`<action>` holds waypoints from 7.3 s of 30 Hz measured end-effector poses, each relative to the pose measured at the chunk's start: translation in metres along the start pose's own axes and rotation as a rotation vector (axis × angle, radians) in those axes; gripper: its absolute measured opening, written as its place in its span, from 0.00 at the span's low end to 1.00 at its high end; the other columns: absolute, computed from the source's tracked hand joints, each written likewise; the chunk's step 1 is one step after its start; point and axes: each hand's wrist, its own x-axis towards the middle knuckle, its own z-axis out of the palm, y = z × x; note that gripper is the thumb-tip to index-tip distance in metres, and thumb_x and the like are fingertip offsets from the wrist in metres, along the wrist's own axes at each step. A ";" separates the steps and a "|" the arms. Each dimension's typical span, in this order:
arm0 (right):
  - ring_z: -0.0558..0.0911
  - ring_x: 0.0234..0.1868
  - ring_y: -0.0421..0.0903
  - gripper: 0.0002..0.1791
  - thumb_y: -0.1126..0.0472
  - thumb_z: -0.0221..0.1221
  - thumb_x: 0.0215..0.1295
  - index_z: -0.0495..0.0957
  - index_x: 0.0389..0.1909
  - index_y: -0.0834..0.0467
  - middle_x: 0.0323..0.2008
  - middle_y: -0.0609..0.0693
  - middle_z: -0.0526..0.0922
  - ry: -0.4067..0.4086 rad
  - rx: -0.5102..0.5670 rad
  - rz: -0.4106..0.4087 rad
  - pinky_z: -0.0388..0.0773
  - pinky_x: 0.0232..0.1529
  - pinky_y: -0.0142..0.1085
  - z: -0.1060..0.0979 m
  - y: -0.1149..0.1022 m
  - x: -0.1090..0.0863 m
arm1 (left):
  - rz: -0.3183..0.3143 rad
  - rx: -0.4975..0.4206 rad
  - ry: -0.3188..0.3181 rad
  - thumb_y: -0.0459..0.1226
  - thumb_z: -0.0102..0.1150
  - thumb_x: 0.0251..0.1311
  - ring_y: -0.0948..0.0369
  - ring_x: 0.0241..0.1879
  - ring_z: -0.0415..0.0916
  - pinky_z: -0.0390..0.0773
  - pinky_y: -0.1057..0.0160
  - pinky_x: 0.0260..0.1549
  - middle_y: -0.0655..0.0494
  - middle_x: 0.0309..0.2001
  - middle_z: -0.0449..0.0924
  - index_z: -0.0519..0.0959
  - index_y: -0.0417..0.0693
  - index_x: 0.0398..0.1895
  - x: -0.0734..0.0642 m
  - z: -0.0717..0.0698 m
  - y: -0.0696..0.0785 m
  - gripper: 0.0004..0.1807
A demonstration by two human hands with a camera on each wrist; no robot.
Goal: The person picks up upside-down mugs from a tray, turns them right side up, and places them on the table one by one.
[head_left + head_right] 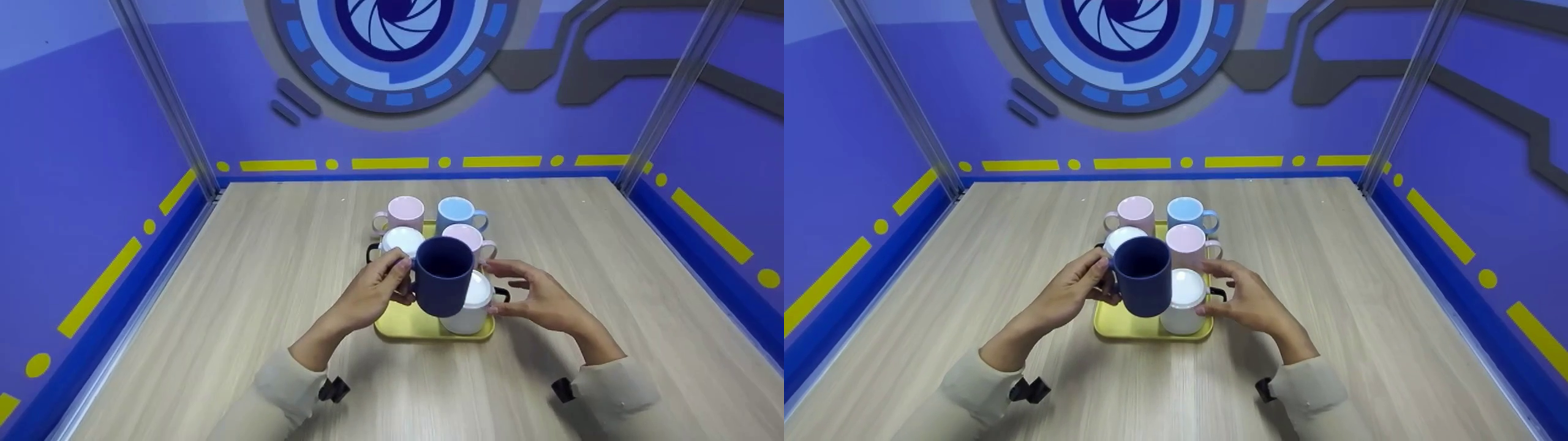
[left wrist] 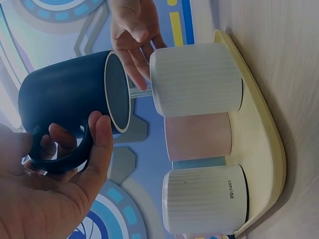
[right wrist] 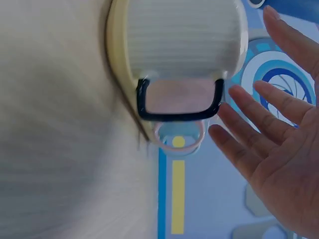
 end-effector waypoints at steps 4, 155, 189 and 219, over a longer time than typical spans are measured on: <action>0.76 0.68 0.65 0.44 0.53 0.79 0.53 0.72 0.71 0.56 0.68 0.55 0.78 -0.050 -0.024 0.014 0.73 0.63 0.64 -0.001 0.009 0.000 | -0.004 -0.001 0.000 0.41 0.41 0.83 0.55 0.35 0.81 0.87 0.43 0.45 0.50 0.33 0.72 0.68 0.27 0.47 0.000 0.000 -0.001 0.20; 0.79 0.52 0.53 0.27 0.67 0.79 0.42 0.82 0.47 0.60 0.46 0.54 0.85 -0.126 -0.133 0.336 0.73 0.63 0.55 0.025 0.028 0.014 | -0.464 -0.170 0.919 0.44 0.34 0.84 0.55 0.47 0.72 0.71 0.68 0.38 0.52 0.43 0.73 0.64 0.48 0.42 0.026 -0.155 -0.106 0.12; 0.79 0.52 0.53 0.27 0.65 0.79 0.45 0.83 0.49 0.59 0.47 0.54 0.85 -0.120 -0.176 0.330 0.73 0.64 0.57 0.023 0.031 0.016 | -0.597 0.301 0.841 0.58 0.42 0.77 0.37 0.68 0.62 0.63 0.41 0.68 0.34 0.70 0.56 0.58 0.39 0.70 0.007 -0.147 -0.103 0.35; 0.78 0.47 0.50 0.23 0.65 0.77 0.45 0.82 0.45 0.58 0.44 0.51 0.85 -0.141 -0.155 0.266 0.74 0.56 0.47 0.021 0.033 0.012 | -0.179 0.469 0.732 0.47 0.66 0.67 0.46 0.58 0.65 0.65 0.47 0.59 0.46 0.55 0.69 0.70 0.45 0.55 0.007 -0.043 -0.049 0.23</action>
